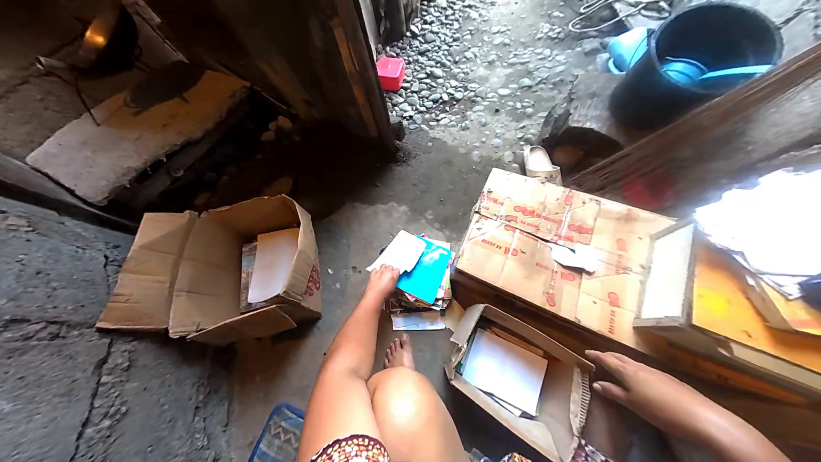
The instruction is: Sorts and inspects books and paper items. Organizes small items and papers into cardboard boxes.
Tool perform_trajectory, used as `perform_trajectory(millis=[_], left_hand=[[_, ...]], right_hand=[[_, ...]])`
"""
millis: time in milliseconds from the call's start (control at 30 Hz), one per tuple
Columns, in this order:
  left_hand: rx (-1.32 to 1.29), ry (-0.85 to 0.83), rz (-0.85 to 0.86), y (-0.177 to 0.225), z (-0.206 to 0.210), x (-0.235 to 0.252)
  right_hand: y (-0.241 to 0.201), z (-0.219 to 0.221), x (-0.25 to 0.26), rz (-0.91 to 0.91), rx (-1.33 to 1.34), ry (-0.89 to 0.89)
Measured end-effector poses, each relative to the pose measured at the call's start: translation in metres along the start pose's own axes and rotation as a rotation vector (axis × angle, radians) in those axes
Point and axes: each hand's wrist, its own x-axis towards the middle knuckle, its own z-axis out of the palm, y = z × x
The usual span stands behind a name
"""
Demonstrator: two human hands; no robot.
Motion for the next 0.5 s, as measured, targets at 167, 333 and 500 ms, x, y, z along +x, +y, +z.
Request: perform_trajectory(millis=[167,333,500], left_hand=[[-0.321,0.417,-0.235,0.004,-0.066,-0.017],[-0.987,0.385,-0.022,0.041,-0.121,-0.055],[-0.834,-0.318,0.372,0.114,-0.103,-0.059]], right_hand=[[0.001,0.0,-0.002,0.008,0.004,0.007],[0.0,-0.003,-0.006,-0.004,0.019,0.022],[0.003,-0.004,-0.009,-0.002,0.024,0.053]])
